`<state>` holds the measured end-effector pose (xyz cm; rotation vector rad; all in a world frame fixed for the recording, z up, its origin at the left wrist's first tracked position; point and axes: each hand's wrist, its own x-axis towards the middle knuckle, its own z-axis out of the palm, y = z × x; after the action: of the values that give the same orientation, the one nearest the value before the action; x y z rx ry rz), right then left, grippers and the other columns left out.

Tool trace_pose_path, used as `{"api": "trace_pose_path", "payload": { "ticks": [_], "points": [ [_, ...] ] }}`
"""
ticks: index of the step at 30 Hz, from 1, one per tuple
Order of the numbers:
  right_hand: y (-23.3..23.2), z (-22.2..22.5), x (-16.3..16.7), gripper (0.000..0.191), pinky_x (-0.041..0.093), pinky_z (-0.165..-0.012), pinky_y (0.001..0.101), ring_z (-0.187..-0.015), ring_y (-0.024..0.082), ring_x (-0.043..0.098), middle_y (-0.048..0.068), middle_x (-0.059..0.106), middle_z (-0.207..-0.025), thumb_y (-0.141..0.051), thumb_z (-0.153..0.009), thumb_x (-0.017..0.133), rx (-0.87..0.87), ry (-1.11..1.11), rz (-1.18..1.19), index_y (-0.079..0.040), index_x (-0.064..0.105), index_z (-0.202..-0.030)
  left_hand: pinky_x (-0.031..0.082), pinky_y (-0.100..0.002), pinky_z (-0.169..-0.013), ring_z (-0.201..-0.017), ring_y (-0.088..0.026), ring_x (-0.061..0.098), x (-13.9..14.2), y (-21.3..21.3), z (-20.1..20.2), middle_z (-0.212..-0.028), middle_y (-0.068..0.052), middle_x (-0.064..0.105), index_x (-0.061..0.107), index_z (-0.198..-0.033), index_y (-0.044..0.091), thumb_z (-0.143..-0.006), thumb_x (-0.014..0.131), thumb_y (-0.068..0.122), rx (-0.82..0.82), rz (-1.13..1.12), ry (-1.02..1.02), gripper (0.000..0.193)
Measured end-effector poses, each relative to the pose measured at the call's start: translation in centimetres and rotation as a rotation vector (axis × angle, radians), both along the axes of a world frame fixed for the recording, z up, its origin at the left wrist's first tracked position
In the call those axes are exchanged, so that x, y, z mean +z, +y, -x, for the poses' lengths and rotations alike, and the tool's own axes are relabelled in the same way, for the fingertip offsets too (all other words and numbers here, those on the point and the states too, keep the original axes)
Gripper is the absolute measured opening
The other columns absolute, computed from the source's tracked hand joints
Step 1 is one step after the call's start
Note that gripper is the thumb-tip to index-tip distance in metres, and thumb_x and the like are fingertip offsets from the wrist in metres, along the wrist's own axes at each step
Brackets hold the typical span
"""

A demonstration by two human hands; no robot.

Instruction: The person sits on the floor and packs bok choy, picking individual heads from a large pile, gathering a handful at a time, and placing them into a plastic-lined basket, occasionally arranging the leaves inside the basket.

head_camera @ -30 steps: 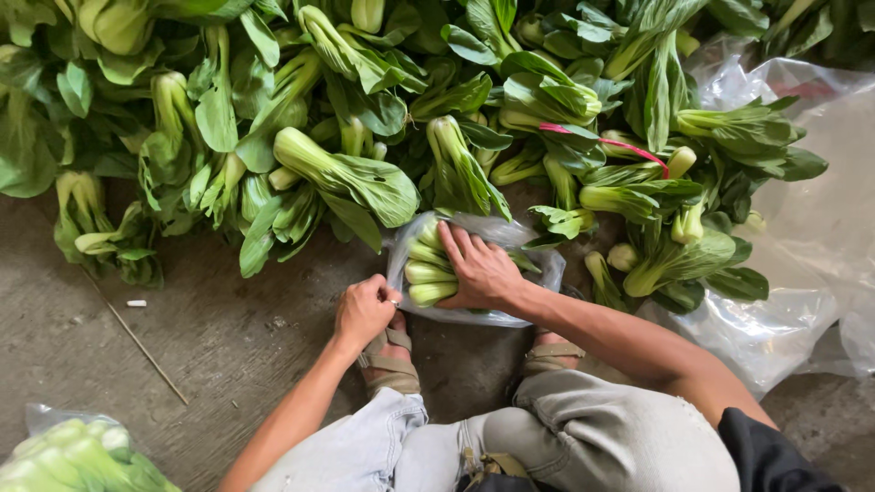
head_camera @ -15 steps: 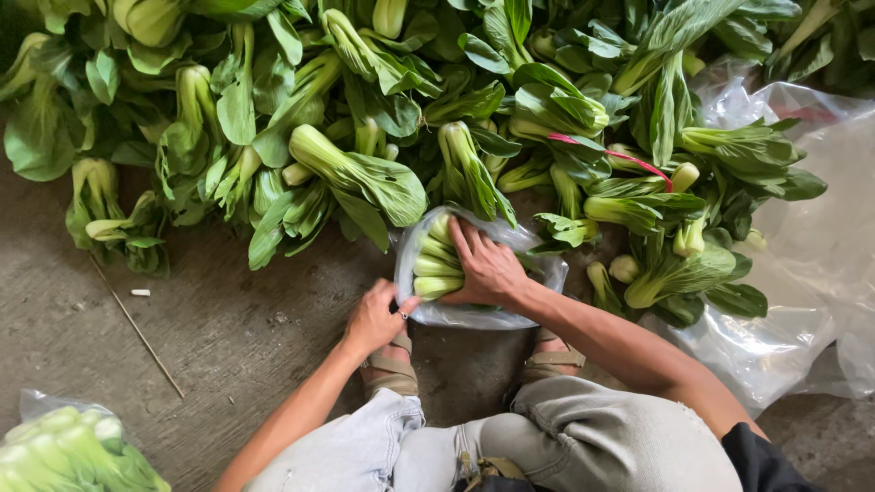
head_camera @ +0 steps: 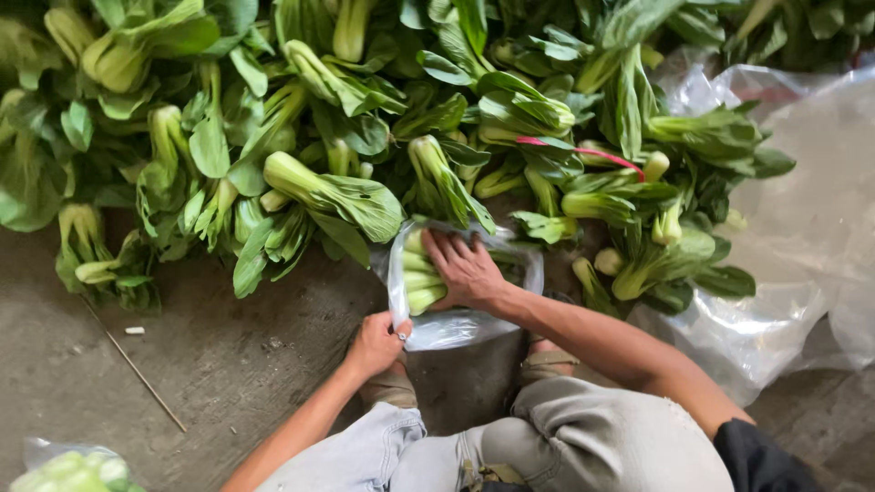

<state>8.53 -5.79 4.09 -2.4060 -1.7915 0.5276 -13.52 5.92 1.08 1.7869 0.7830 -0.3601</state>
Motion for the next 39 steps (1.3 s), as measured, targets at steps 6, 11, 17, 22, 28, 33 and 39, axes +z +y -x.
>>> {"api": "trace_pose_path", "payload": {
  "ticks": [6, 11, 17, 22, 28, 33, 39],
  "points": [
    [0.0, -1.2, 1.4, 0.153, 0.041, -0.102, 0.0548, -0.136, 0.037, 0.046, 0.024, 0.042, -0.153, -0.074, -0.041, 0.086, 0.209, -0.021, 0.055, -0.002, 0.021, -0.158, 0.053, -0.046, -0.053, -0.055, -0.031, 0.067, 6.0, 3.8, -3.0, -0.065, -0.014, 0.067, 0.065, -0.091, 0.004, -0.086, 0.074, 0.036, 0.166, -0.030, 0.352, 0.034],
    [-2.7, -4.7, 5.5, 0.114, 0.047, -0.099, 0.0489, -0.124, 0.035, 0.057, 0.019, 0.056, -0.145, -0.061, -0.066, 0.087, 0.245, 0.285, -0.255, -0.002, 0.040, -0.151, 0.057, -0.042, -0.077, -0.089, -0.031, 0.071, 7.2, 3.7, -6.2, -0.097, -0.012, 0.072, 0.068, -0.100, 0.009, -0.093, 0.076, 0.026, -0.240, -0.648, -0.386, 0.020],
    [-13.9, -9.4, 9.5, 0.049, 0.055, -0.089, 0.0344, -0.098, 0.022, 0.070, 0.011, 0.070, -0.118, -0.013, -0.086, 0.083, -0.541, 0.343, -0.597, -0.006, 0.063, -0.130, 0.021, -0.053, -0.121, -0.150, -0.033, 0.028, 2.0, -3.7, -10.4, -0.163, -0.016, 0.032, 0.039, -0.152, 0.007, -0.092, 0.061, 0.040, -0.803, -0.756, -0.414, 0.073],
    [-25.4, -8.4, 7.7, 0.020, 0.052, -0.084, 0.0283, -0.091, 0.013, 0.061, 0.005, 0.063, -0.104, -0.008, -0.105, 0.067, -1.119, 0.084, -0.851, -0.001, 0.062, -0.123, 0.017, -0.051, -0.125, -0.153, -0.025, 0.024, -1.1, -4.6, -10.8, -0.167, -0.007, 0.026, 0.031, -0.158, 0.016, -0.091, 0.053, 0.047, -0.877, -0.784, -0.274, 0.078],
    [-29.7, -4.4, 2.3, 0.045, 0.051, -0.071, 0.0339, -0.078, 0.020, 0.061, 0.011, 0.064, -0.088, -0.032, -0.089, 0.080, -1.590, 0.296, -0.568, 0.001, 0.056, -0.108, 0.015, -0.051, -0.127, -0.155, -0.023, 0.022, -2.2, -4.4, -9.7, -0.168, -0.004, 0.026, 0.027, -0.161, 0.020, -0.094, 0.050, 0.051, -0.897, -0.953, -0.177, 0.077],
    [-28.0, -6.2, 2.7, 0.085, 0.054, -0.071, 0.0507, -0.088, 0.042, 0.070, 0.025, 0.072, -0.096, -0.073, -0.081, 0.070, -1.215, 0.151, 0.330, 0.003, 0.058, -0.116, 0.012, -0.053, -0.124, -0.153, -0.027, 0.021, 0.1, -3.7, -11.4, -0.166, -0.009, 0.027, 0.030, -0.158, 0.015, -0.089, 0.056, 0.052, -0.912, -0.790, -0.121, 0.083],
    [-25.5, -11.2, 10.5, 0.068, 0.056, -0.069, 0.0515, -0.082, 0.040, 0.071, 0.018, 0.074, -0.087, -0.066, -0.086, 0.061, -0.566, 0.175, 0.361, -0.005, 0.064, -0.114, 0.024, -0.048, -0.118, -0.145, -0.035, 0.035, 7.6, 0.9, -13.7, -0.156, -0.019, 0.041, 0.039, -0.153, 0.009, -0.092, 0.065, 0.044, -0.720, -0.279, -0.296, 0.076]
  ]
}}
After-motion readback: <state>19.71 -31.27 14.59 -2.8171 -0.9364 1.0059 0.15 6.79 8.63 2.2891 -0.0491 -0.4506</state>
